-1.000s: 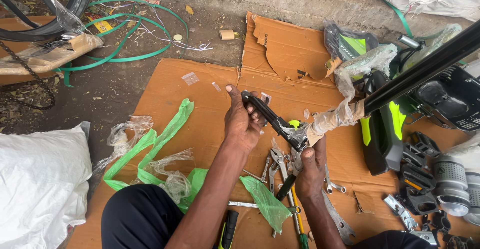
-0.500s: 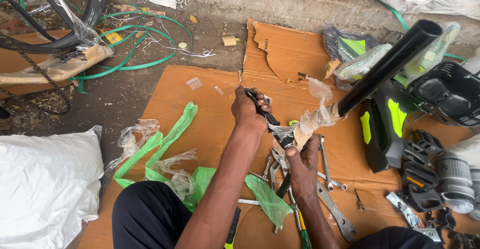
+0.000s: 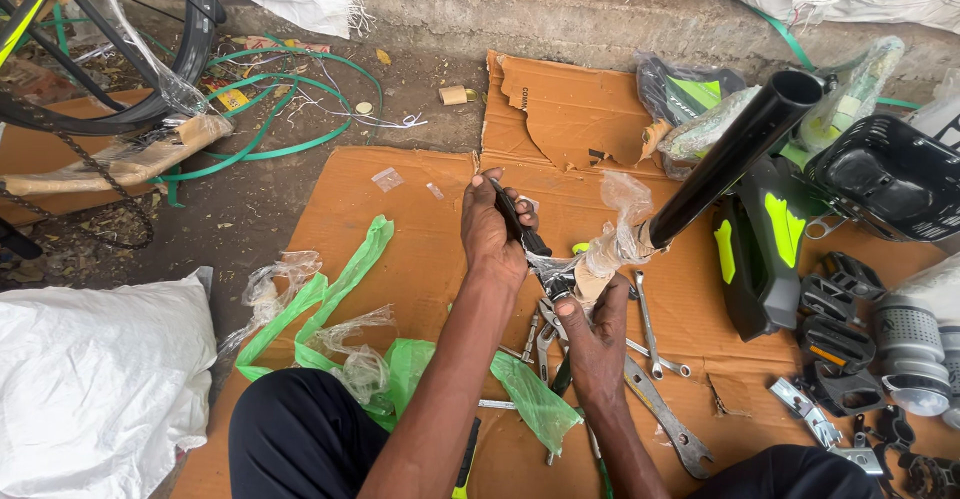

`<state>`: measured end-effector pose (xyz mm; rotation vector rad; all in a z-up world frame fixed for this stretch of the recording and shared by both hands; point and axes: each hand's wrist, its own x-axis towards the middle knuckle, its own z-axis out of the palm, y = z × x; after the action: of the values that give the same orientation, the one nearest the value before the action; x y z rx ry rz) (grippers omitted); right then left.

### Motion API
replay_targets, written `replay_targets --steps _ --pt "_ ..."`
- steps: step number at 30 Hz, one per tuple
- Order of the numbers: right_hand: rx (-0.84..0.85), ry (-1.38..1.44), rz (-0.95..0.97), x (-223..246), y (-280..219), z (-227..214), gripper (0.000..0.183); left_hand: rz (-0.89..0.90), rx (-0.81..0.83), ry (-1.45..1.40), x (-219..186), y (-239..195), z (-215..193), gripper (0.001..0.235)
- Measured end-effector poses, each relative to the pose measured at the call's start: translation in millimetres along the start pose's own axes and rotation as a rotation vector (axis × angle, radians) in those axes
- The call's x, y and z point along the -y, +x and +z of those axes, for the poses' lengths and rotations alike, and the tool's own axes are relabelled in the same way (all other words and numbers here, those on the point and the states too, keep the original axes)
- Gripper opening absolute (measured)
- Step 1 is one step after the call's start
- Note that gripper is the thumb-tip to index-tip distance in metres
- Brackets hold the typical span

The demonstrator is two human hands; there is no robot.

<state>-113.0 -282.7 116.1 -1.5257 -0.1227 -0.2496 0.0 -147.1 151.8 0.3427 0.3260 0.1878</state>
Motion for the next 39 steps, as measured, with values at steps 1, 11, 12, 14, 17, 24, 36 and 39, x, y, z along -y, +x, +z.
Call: replay_targets --steps 1,11,12,14,17,24,36,39 --pt "-0.007 -0.014 0.018 0 1 -2 0.066 -0.002 0.002 -0.022 2 -1 1 0.031" --pt "-0.028 -0.088 0.009 19 -7 3 0.064 -0.032 -0.020 -0.086 -2 3 -2 0.023" --pt "-0.048 -0.121 0.048 24 -10 4 0.066 -0.020 -0.030 -0.081 -3 3 -3 0.022" --pt "-0.133 -0.236 -0.031 32 -18 7 0.067 -0.028 -0.042 -0.057 -5 4 -5 0.021" --pt "-0.259 -0.393 -0.213 43 -28 12 0.056 -0.019 -0.079 -0.048 -7 5 -5 0.019" --pt "-0.189 -0.567 -0.299 66 -33 15 0.027 -0.046 -0.111 -0.040 3 4 6 0.017" --pt "-0.085 -0.374 0.343 75 -22 10 0.048 0.000 -0.087 -0.012 -7 -9 8 0.020" --pt "-0.055 -0.236 0.284 74 -20 5 0.046 -0.011 -0.085 -0.023 -10 -10 9 0.019"
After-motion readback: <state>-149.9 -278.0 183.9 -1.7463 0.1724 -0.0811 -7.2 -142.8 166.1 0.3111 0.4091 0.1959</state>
